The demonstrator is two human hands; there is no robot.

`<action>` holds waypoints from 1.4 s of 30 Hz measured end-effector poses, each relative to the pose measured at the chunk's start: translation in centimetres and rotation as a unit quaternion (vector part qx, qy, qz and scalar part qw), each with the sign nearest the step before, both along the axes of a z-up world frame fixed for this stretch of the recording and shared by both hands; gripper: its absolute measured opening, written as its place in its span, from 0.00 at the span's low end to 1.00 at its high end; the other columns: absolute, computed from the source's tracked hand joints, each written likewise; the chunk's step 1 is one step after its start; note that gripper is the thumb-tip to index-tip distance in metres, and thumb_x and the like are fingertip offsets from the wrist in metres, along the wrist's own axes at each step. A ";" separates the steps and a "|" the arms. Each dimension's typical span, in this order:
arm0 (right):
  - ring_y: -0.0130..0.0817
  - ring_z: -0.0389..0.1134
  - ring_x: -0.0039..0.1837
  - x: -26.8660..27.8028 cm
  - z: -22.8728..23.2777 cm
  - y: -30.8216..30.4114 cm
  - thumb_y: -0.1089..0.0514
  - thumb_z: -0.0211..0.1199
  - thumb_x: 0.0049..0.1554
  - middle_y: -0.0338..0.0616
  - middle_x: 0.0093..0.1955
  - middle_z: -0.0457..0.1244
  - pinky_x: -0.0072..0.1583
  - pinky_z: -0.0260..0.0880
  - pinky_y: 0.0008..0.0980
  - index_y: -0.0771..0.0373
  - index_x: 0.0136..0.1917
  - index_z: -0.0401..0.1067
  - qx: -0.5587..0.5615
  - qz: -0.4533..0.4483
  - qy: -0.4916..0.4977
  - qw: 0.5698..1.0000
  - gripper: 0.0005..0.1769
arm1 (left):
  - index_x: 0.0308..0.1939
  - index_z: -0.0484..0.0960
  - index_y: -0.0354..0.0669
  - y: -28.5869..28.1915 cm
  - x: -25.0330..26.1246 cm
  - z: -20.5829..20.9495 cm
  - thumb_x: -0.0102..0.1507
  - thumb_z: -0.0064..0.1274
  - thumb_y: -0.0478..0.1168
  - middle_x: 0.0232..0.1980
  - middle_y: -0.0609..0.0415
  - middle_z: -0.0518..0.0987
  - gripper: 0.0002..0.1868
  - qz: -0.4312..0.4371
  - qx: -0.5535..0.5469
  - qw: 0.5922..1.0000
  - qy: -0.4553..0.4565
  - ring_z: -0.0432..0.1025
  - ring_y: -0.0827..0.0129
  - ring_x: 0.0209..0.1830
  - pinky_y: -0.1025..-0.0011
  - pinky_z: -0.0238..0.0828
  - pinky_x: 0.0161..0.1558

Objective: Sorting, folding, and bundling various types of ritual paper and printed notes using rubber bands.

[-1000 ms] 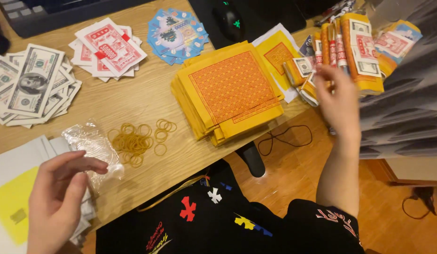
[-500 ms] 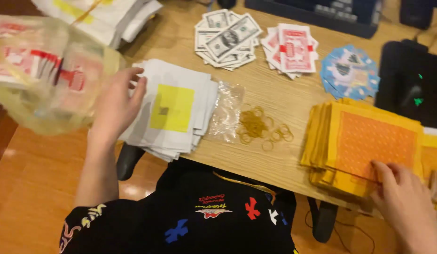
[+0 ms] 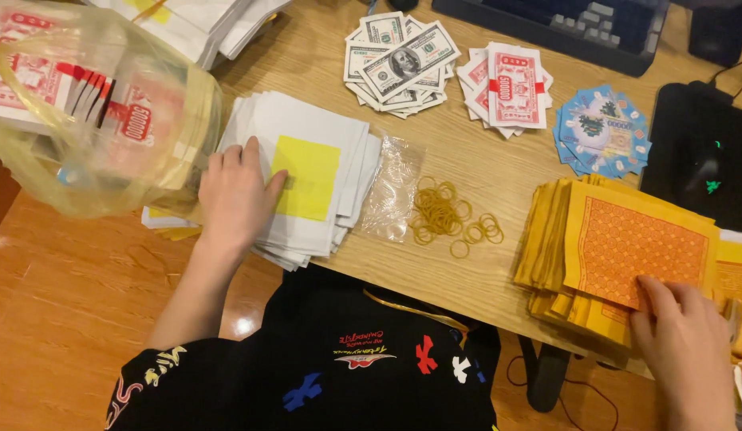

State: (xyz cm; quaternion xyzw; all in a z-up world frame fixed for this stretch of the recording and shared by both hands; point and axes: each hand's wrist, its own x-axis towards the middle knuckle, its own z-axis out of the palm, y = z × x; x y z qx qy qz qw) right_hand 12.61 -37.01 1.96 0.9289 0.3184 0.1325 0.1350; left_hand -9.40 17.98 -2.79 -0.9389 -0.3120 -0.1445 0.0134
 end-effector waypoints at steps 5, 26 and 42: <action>0.51 0.69 0.55 -0.4 0.7 0.6 0.54 0.62 0.51 0.47 0.60 0.64 0.54 0.68 0.50 0.52 0.65 0.71 0.022 -0.003 0.029 0.999 0.27 | 0.65 0.68 0.39 -0.1 0.5 0.8 0.54 0.60 0.59 0.50 0.43 0.75 0.42 0.012 -0.003 1.000 0.002 0.68 0.48 0.46 0.52 0.66 0.39; 0.49 0.67 0.63 -0.1 1.2 2.3 0.63 0.60 0.56 0.49 0.67 0.64 0.63 0.67 0.46 0.58 0.69 0.69 0.094 0.105 0.038 0.989 0.27 | 0.48 0.78 0.45 4.6 -0.2 2.7 0.60 0.53 0.42 0.44 0.59 0.81 0.12 0.028 -0.582 0.761 -0.286 0.72 0.78 0.39 0.77 0.69 0.38; 0.49 0.69 0.60 0.7 4.2 5.2 0.71 0.51 0.69 0.57 0.63 0.67 0.59 0.66 0.41 0.71 0.68 0.71 0.359 0.072 0.004 0.931 0.16 | 0.53 0.76 0.35 -4.7 6.1 7.3 0.61 0.49 0.38 0.55 0.50 0.79 0.18 -0.152 -0.766 0.577 -0.239 0.74 0.70 0.51 0.72 0.72 0.52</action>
